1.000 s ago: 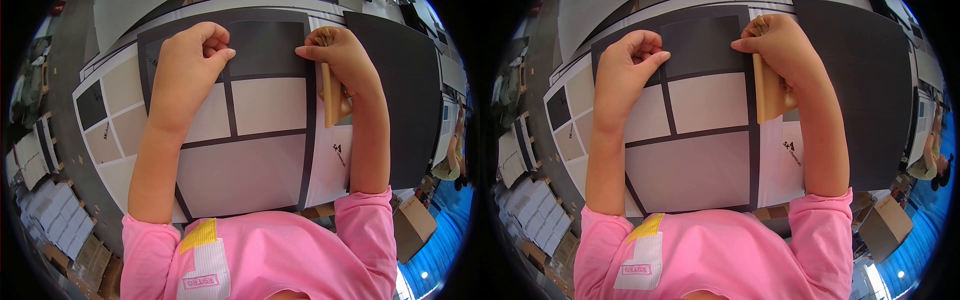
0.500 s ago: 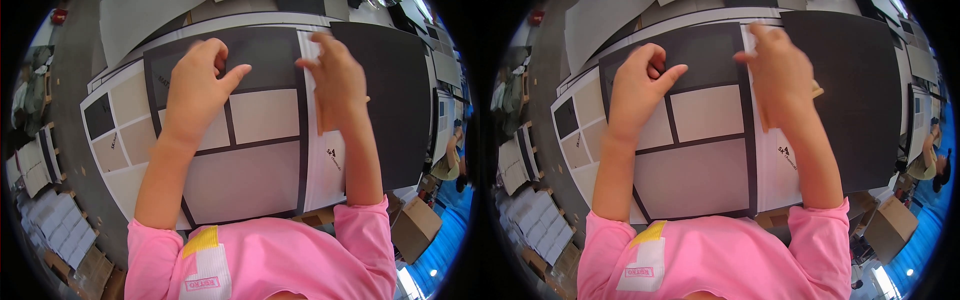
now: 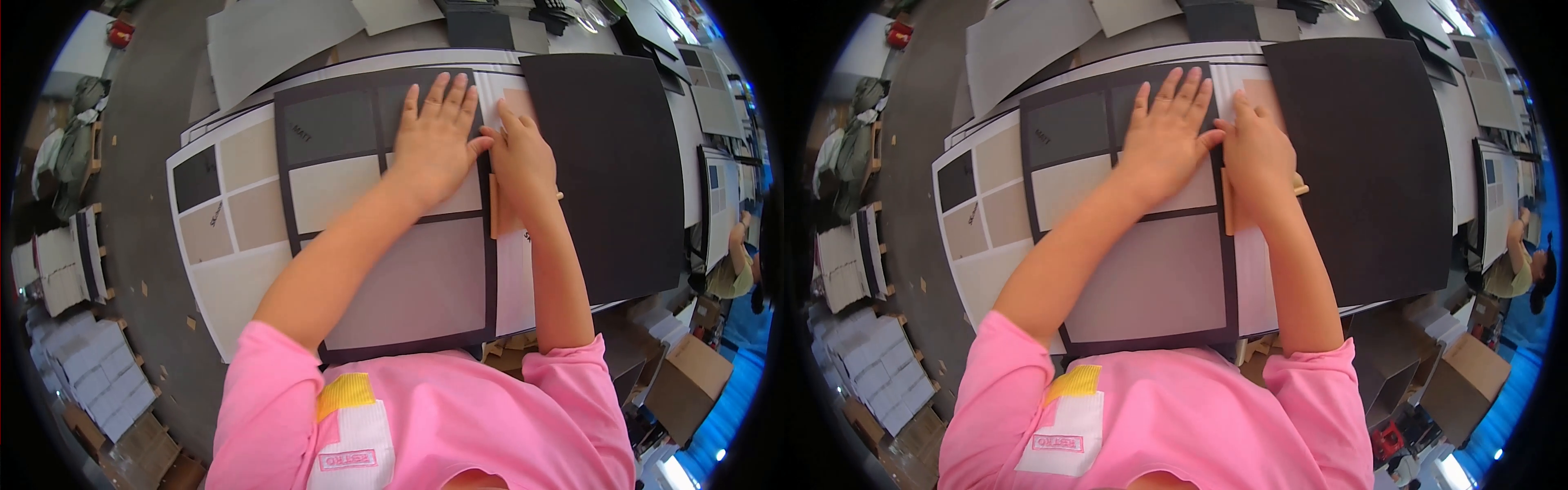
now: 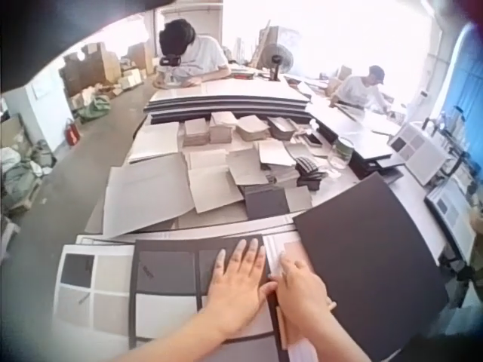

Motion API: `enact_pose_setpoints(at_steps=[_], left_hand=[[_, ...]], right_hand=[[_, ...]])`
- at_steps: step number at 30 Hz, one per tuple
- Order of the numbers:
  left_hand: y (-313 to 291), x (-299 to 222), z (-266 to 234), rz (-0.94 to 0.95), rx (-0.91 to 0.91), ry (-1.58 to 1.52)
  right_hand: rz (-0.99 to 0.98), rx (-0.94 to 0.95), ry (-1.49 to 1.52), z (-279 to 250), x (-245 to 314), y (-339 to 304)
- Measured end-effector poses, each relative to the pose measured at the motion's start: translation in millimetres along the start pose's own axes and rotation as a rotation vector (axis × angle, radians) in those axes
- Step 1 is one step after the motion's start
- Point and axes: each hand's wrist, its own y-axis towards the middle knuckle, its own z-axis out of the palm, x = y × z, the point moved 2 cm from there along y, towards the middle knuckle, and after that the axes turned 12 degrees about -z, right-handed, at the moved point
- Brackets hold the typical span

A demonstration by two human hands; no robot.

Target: Peeling adhesive backing from material samples and sticking them into a sample book catalog.

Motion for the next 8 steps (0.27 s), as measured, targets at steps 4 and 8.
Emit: enact_pose_setpoints(at_steps=[4,8], left_hand=[[-1,11,-9,-0.103,0.04,0.182],[-12,35,-18,-0.172,0.084,0.256]], right_hand=[[0.083,0.05,0.129,-18,-8,-11],[0.29,-0.019,0.373,-65,16,-49]])
